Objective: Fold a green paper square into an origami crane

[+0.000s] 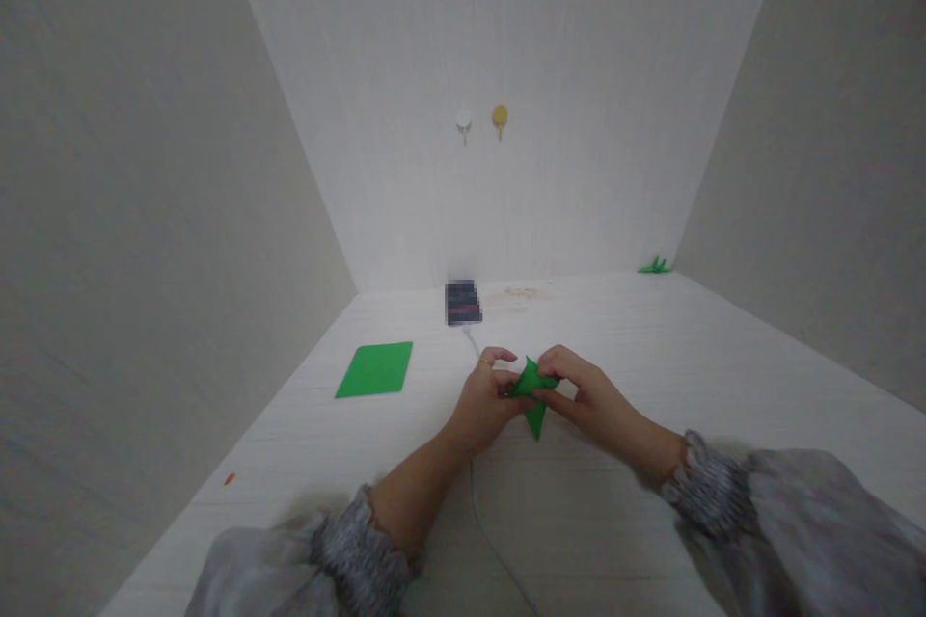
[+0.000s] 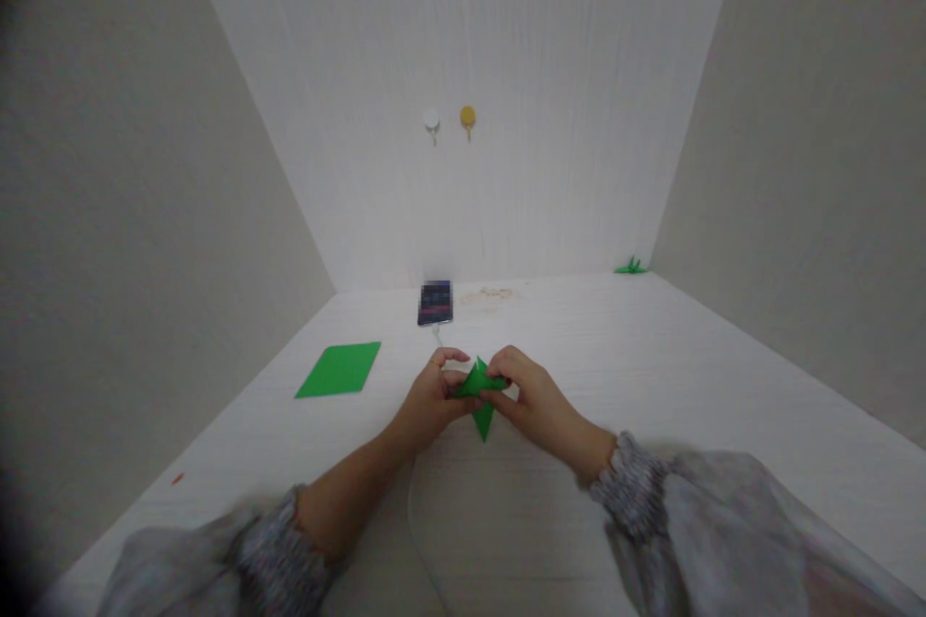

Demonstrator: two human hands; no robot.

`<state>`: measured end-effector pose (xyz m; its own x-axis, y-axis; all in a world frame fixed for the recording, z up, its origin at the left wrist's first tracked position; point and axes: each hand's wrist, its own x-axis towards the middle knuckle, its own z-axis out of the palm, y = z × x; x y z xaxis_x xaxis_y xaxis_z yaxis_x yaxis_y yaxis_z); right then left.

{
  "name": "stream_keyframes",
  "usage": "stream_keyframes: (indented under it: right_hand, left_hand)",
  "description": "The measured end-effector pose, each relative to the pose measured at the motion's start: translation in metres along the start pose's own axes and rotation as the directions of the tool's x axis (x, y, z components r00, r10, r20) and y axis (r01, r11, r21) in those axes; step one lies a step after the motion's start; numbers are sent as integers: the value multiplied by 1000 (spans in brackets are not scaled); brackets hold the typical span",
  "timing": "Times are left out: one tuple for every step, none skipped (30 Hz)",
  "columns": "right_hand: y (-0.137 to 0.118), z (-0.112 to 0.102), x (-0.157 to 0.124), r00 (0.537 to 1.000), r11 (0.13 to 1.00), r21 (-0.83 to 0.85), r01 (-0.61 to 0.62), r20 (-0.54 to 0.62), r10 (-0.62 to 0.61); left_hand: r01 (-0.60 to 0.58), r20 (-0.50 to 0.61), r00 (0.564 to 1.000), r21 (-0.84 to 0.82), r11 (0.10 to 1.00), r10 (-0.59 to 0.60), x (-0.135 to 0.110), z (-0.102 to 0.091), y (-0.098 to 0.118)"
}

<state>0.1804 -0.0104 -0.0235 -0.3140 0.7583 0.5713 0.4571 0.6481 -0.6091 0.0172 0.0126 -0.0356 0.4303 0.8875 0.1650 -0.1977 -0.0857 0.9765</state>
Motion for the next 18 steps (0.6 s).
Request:
stream_keyframes:
  right_hand:
    - [0, 0, 0, 1000, 1000, 10, 20, 5, -20]
    - [0, -1, 0, 999, 999, 20, 32, 8, -33]
    - [-1, -1, 0, 999, 999, 30, 37, 15, -38]
    - [-1, -2, 0, 999, 998, 42, 41, 24, -42]
    - [-1, -2, 0, 998, 998, 54, 45, 35, -47]
    - [-1, -2, 0, 998, 997, 64, 49, 47, -52]
    - [0, -2, 0, 997, 996, 71, 54, 58, -58]
    - [0, -2, 0, 996, 995, 75, 58, 67, -63]
    - [0, -2, 0, 995, 995, 75, 60, 76, -66]
    - [1, -2, 0, 995, 996, 71, 60, 82, -65]
    - [1, -2, 0, 994, 996, 67, 56, 87, -62]
    - [2, -3, 0, 994, 996, 66, 53, 90, -59]
    - [2, -3, 0, 994, 996, 72, 51, 92, -57]
    - [2, -2, 0, 994, 995, 85, 49, 89, -57]
    - [3, -2, 0, 995, 993, 106, 49, 85, -58]
    - [3, -2, 0, 995, 990, 130, 49, 80, -60]
    - [3, -2, 1, 995, 987, 151, 50, 79, -63]
    - [3, -2, 1, 994, 985, 163, 54, 82, -68]
  left_hand:
    - [14, 8, 1000, -5, 1000, -14, 0, 0, 1]
    - [32, 6, 999, -21, 999, -32, 1, 1, 2]
    - [48, 4, 999, -44, 998, -48, 1, 1, 3]
    - [59, -2, 998, -79, 995, -59, 1, 1, 4]
    - [68, -6, 998, -113, 991, -69, 1, 0, 4]
    - [72, -11, 997, -145, 987, -75, 1, 0, 5]
    - [74, -13, 997, -172, 982, -78, 0, 0, 5]
    - [74, -15, 997, -192, 979, -78, 0, -1, 5]
    - [72, -15, 997, -206, 976, -77, 0, -1, 5]
    - [68, -13, 997, -217, 974, -73, 0, -1, 5]
    - [64, -9, 998, -224, 972, -68, -1, -2, 5]
    - [59, -7, 998, -229, 972, -63, -1, -2, 6]
    - [55, -8, 998, -229, 972, -59, -2, -1, 6]
    - [51, -12, 998, -227, 973, -55, -2, -1, 7]
    - [46, -17, 999, -220, 974, -51, -3, 0, 8]
    - [38, -22, 999, -210, 977, -44, -3, 0, 9]
    - [29, -24, 999, -197, 980, -34, -3, 1, 9]
    - [18, -24, 999, -184, 983, -23, -4, 2, 10]
